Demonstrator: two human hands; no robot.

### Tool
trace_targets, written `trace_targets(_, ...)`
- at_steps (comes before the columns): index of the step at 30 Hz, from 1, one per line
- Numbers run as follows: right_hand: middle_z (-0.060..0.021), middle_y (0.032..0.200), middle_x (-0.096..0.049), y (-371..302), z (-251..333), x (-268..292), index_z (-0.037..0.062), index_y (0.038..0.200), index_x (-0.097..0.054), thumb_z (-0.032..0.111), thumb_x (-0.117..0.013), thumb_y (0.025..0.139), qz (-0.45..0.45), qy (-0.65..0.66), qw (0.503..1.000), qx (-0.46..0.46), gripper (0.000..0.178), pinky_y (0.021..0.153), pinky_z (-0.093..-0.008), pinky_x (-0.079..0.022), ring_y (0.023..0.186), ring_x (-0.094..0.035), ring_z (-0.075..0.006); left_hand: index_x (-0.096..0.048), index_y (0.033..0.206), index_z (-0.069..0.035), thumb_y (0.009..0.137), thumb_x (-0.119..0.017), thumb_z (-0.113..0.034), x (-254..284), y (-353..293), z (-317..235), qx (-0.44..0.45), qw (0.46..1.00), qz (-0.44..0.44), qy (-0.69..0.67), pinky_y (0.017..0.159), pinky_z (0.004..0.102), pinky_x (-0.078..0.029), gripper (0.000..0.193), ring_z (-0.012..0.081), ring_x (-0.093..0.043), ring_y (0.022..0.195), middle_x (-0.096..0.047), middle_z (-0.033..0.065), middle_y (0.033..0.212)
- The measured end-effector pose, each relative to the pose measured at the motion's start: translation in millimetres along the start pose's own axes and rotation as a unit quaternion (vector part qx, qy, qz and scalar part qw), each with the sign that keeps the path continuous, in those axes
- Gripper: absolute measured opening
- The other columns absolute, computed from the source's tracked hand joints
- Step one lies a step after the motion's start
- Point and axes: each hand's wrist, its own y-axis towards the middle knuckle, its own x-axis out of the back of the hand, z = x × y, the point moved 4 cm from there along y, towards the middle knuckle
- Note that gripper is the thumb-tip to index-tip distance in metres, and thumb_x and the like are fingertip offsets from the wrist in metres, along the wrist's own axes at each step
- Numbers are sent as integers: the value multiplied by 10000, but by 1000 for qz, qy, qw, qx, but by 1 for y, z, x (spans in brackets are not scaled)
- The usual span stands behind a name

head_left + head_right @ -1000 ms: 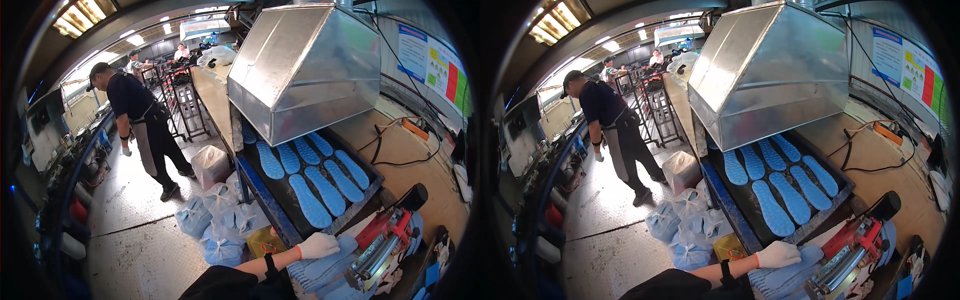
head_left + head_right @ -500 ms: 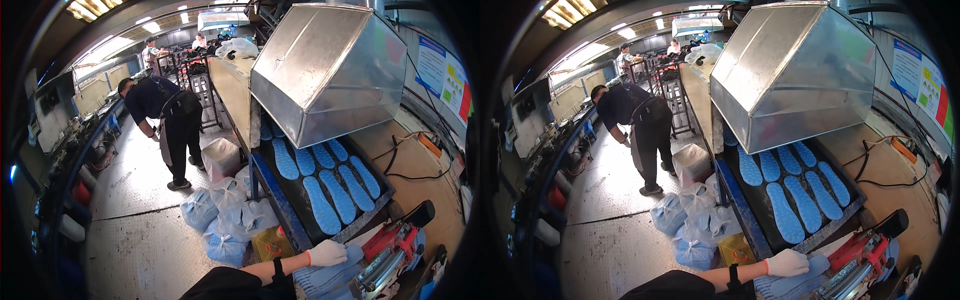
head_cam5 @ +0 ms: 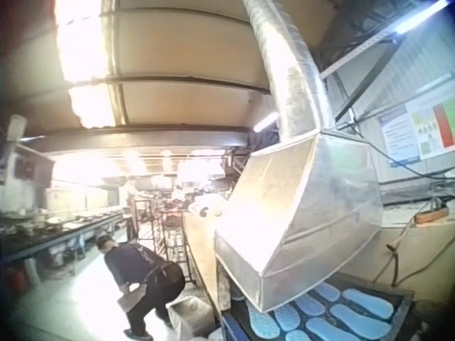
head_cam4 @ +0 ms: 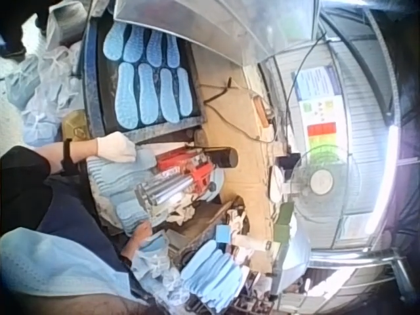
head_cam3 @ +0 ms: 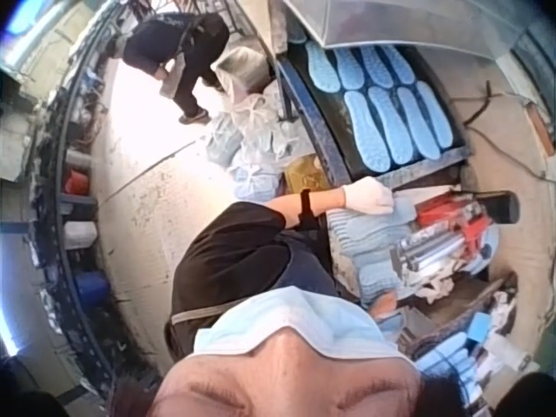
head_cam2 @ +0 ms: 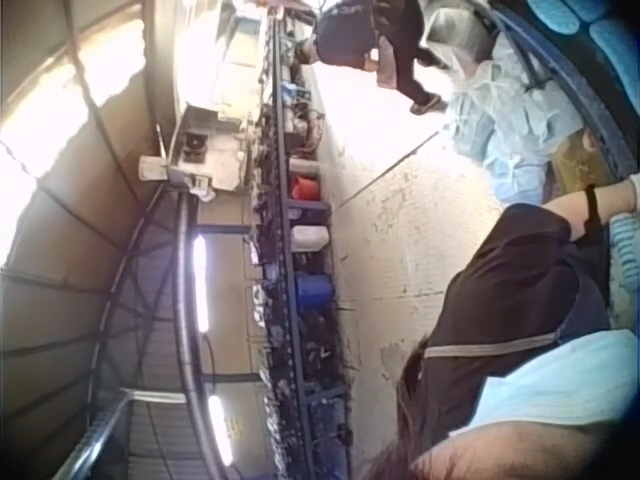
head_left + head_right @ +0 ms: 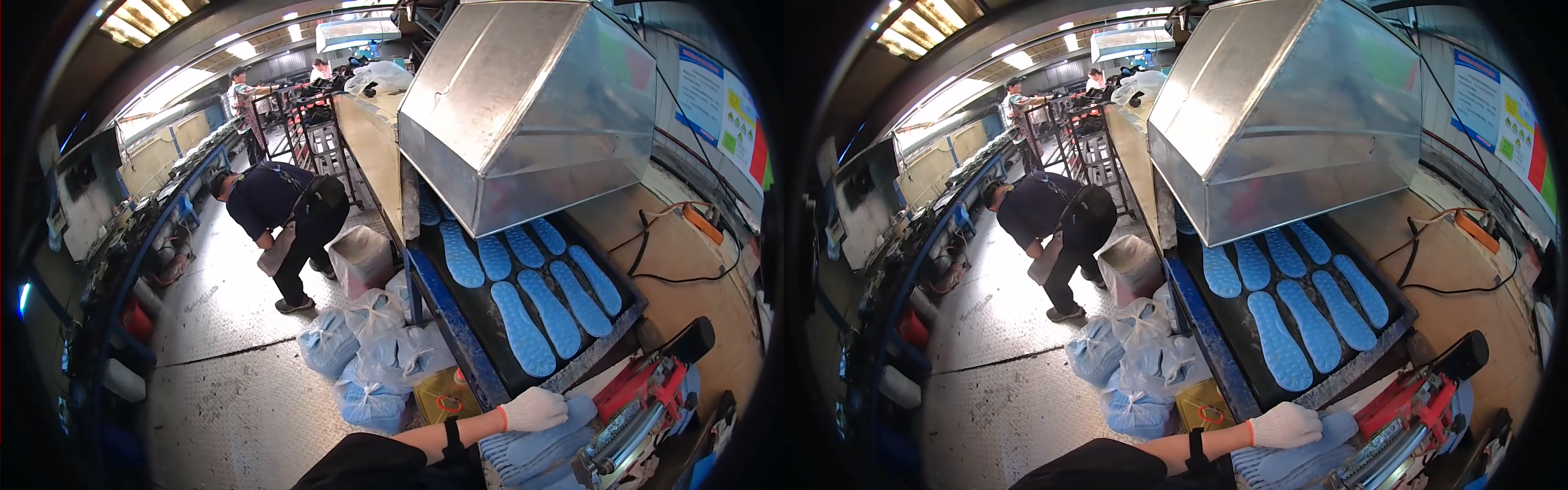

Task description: Attaching blue shoe insoles to foam bases using a rolling machine.

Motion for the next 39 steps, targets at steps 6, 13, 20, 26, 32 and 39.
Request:
trace_targets(6,-180,728,-665,3,37,10,47,736,-677,207,-497,893,-12,-86,996,-30,288,617,-452,-487,676,-636,-343,-566,812,-77,912,-543,-261,-7,-4,8,-21,1000,6,22,615,398,-488,211,286,-597,719,-535,96,772)
trace_targets(13,-198,720,-647,9,77,37,7,764,-648,191,-507,937,-34,-146,988,-47,289,570,-458,-470,650,-613,-385,-569,816,-74,912,-545,-259,-6,-4,4,-18,1000,2,9,621,398,-487,210,288,-597,716,-533,97,769)
trace_targets(20,-224,722,-641,2,69,30,-5,775,-652,233,-524,941,5,-169,984,-63,317,561,-471,-468,638,-611,-400,-540,770,-108,898,-554,-252,-7,-2,3,-44,997,1,58,551,396,-475,192,262,-593,676,-523,81,740)
trace_targets(26,-186,518,-456,11,75,17,-7,593,-481,236,-403,1017,-180,46,982,-38,495,488,-454,-319,464,-441,-349,-627,824,-129,889,-584,-247,1,0,8,-4,1000,4,11,588,402,-493,142,262,-622,688,-560,67,718)
trace_targets(32,-206,546,-491,10,100,40,-10,610,-504,152,-485,950,-146,78,982,-89,377,493,-469,-367,489,-493,-393,-639,795,-123,863,-600,-222,1,5,2,-10,1000,1,5,591,399,-505,126,271,-636,691,-599,71,733)
trace_targets(39,-196,597,-530,10,112,44,8,617,-517,168,-520,930,-142,60,985,-83,351,530,-468,-397,548,-532,-378,-679,844,-118,853,-639,-209,1,10,0,18,1000,5,-24,616,401,-513,100,289,-653,716,-641,87,784)
